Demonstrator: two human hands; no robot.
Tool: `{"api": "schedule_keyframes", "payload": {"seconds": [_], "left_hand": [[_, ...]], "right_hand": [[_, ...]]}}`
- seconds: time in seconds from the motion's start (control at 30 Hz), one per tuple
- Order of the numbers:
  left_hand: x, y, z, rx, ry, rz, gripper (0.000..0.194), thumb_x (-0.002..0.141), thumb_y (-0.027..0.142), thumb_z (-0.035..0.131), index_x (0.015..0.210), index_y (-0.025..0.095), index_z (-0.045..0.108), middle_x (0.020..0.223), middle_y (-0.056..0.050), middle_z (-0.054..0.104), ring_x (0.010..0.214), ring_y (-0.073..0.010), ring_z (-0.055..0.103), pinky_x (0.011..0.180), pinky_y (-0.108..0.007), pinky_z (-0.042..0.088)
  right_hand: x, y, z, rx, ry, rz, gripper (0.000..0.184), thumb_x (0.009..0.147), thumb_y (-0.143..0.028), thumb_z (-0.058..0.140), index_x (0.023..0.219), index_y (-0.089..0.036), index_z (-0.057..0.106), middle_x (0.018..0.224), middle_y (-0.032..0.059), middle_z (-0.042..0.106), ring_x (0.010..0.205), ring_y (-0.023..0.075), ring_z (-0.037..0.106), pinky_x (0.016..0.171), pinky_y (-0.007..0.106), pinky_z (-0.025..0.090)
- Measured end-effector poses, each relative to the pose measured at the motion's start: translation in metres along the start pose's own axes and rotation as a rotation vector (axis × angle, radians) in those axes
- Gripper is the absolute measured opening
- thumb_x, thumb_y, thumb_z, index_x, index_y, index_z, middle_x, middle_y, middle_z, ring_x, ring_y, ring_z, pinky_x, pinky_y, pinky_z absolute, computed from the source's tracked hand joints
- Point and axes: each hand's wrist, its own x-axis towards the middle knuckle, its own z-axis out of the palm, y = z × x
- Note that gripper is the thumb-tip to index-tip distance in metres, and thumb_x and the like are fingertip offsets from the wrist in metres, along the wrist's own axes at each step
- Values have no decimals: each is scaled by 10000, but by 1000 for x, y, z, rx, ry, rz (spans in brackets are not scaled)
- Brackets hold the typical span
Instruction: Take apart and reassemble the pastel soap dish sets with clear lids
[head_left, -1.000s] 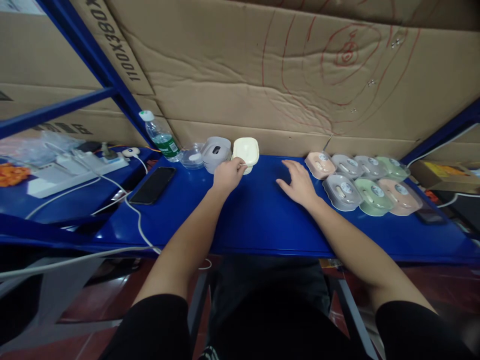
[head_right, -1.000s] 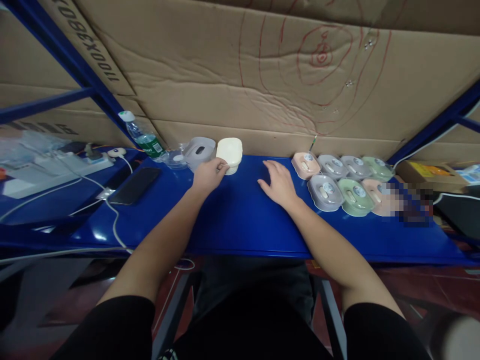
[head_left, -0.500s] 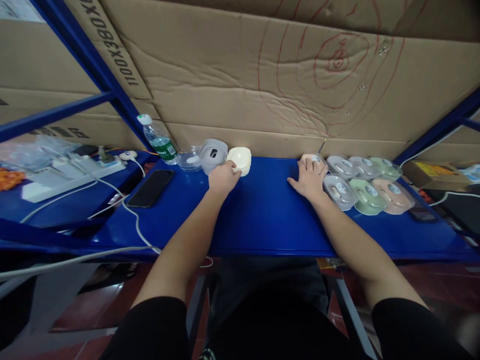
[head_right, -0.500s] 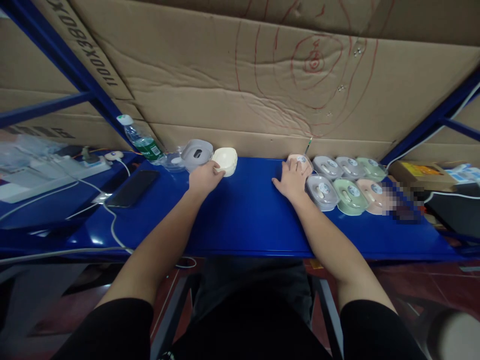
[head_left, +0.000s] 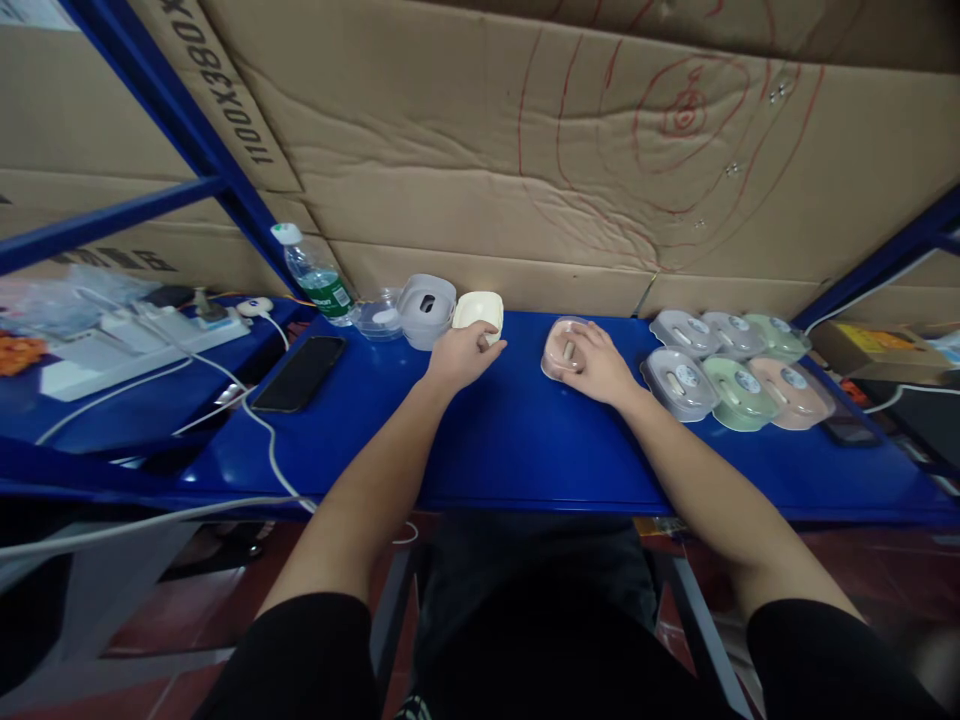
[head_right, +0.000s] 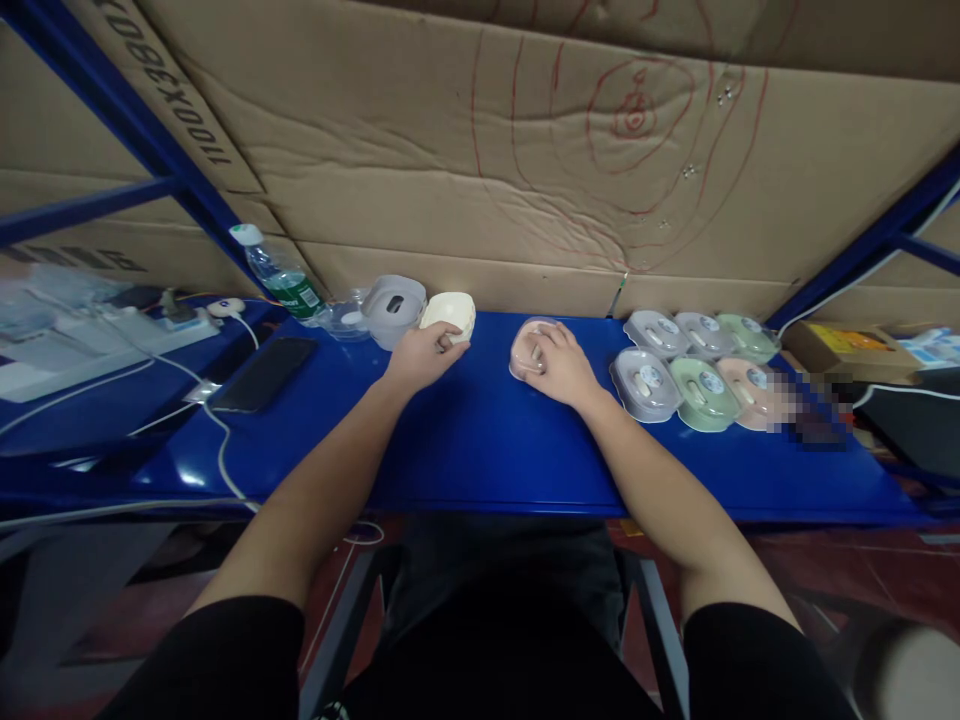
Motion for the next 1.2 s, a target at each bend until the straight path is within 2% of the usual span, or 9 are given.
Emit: {"api": "schedule_keyframes", "payload": {"seconds": [0.13,0.23,0.33,0.43,0.63,0.77,0.97,1.1,1.2], "left_hand": [[-4,3,0,-23,-42,97,342,968,431,694,1248,239,741,952,-40,815,923,-240,759,826,-339,537],[-5,4,0,-46,-57,111,363,981,440,674,1276,236,731,954,-40,815,929,-232,756,822,-330,534],[-5,3,-1,-59,-68,111,365,988,446,666,1276,233,730,935,-39,807,920,-231,750,823,-336,539],[-5,4,-1,-74,-36,144,336,992,431,668,1248,225,739,1025,-54,799,986,-228,741,867,-337,547],[-7,5,-1,-43,106,223,396,993,417,677,1338,224,703,1357,-101,708,1174,-254,701,962,-363,559],[-6,2,6,-79,96,310,350,1005,437,660,1264,213,733,1305,-97,737,1169,-260,705,989,-388,564],[-8,6,4,-140,70,394,360,1029,463,629,1277,223,730,1306,-87,747,1021,-200,728,860,-331,589],[-12,13,1,-114,190,506,354,1016,432,662,1290,224,743,1276,-85,768,947,-174,737,798,-293,578],[-14,18,3,-76,308,504,286,1037,355,614,1229,225,784,1082,-66,812,849,-155,735,756,-274,556]], "right_hand": [[2,-3,-3,191,-141,-292,724,790,-299,785,1496,-282,623,1698,101,464,1605,389,356,1304,683,238],[-2,-14,-6,204,-170,-235,768,790,-424,861,1508,-312,611,1761,106,347,1630,424,286,1274,713,274],[-6,-20,-4,204,-152,-140,901,775,-584,887,1559,-296,550,1736,151,376,1596,415,367,1251,656,373],[-5,-18,0,252,-95,-137,805,856,-642,800,1542,-292,566,1664,155,476,1534,369,476,1245,603,412],[-1,-5,8,404,-1,-180,714,899,-653,745,1495,-284,616,1609,161,539,1506,369,510,1247,626,389],[0,-2,13,444,30,-208,717,831,-637,819,1436,-285,663,1569,163,575,1459,394,555,1220,654,410],[0,-14,7,479,209,-192,623,895,-666,744,1377,-275,684,1472,156,658,1387,367,619,1187,609,465],[-4,-22,6,610,390,-55,652,926,-801,592,1314,-283,672,1283,124,761,1190,345,731,1055,555,570],[-3,-28,8,796,463,91,632,954,-825,510,1281,-298,633,1082,84,795,899,289,792,862,492,639]]}}
